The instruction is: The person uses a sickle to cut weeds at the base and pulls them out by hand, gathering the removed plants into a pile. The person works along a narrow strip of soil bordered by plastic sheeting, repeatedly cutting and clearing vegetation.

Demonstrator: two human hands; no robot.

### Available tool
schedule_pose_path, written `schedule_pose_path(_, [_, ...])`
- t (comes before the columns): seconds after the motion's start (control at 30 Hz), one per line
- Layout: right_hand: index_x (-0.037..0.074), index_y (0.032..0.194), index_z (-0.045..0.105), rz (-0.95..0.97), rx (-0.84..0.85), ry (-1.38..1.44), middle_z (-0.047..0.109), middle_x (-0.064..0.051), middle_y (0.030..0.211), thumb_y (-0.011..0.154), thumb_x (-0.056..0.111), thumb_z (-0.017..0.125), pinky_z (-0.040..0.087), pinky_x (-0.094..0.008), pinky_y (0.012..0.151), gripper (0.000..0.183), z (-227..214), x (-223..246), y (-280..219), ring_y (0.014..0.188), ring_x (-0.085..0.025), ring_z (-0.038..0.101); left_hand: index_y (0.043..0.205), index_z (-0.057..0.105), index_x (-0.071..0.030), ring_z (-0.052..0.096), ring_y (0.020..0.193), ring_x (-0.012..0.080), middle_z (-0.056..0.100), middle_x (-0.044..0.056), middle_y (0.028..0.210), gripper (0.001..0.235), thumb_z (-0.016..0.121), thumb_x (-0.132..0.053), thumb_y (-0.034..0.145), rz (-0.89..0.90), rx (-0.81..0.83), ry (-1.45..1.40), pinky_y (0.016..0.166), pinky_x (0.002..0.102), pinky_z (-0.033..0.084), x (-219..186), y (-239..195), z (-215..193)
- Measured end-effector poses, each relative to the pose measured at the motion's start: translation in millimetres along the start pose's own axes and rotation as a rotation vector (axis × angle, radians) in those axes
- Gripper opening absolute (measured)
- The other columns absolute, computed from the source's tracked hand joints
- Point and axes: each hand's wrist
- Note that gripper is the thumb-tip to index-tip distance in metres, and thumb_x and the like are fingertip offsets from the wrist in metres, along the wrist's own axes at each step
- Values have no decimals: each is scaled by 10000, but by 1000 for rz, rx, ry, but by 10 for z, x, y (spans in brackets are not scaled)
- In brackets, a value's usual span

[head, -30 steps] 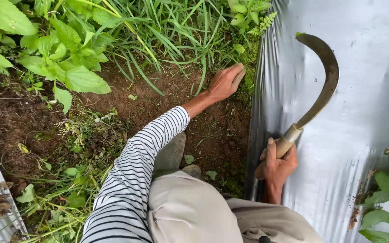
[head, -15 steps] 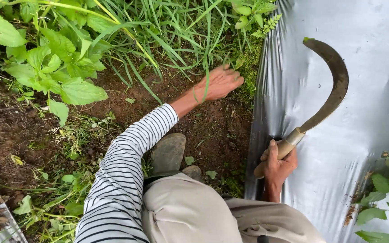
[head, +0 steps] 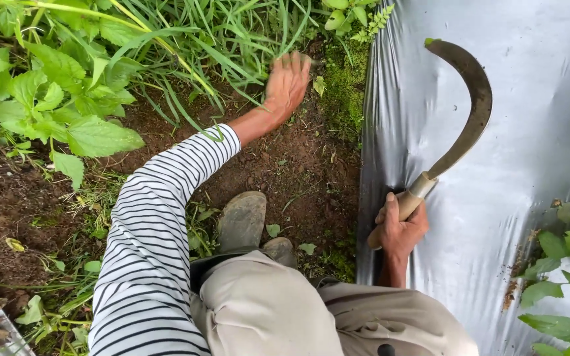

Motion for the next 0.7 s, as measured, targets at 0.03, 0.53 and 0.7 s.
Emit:
schedule_pose_path(0.03, [61,940,502,-20,9,-7,534,-63,578,1011,178,667,450,-267,432,214,-10,-9,-13,455,-137,534,1270,469,-107,321,709,111,383,-31,872,262,366,-286,1108,-39,-53,-39,598,292,312,-32,5,115])
schedule_pose_path(0.53, [40,835,581,-254,4,-77,568,-62,465,1022,113,724,500,-304,529,247,-17,-142,97,413,-181,592,1215,549,-107,602,505,135,642,22,637,163,471,-163,1084,8,-52,-521,485,267,532,322,-596,-330])
schedule_pose_path(0.7, [63,839,571,-269,18,-101,573,-42,457,1020,70,709,499,-304,515,228,67,-114,26,399,-182,588,1200,513,-18,671,520,161,681,68,634,224,525,-71,983,-206,-32,-442,478,298,533,95,-613,-205])
Point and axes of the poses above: each hand's wrist, its own y-axis towards the middle knuckle, its own z-axis out of the palm, x = y × z
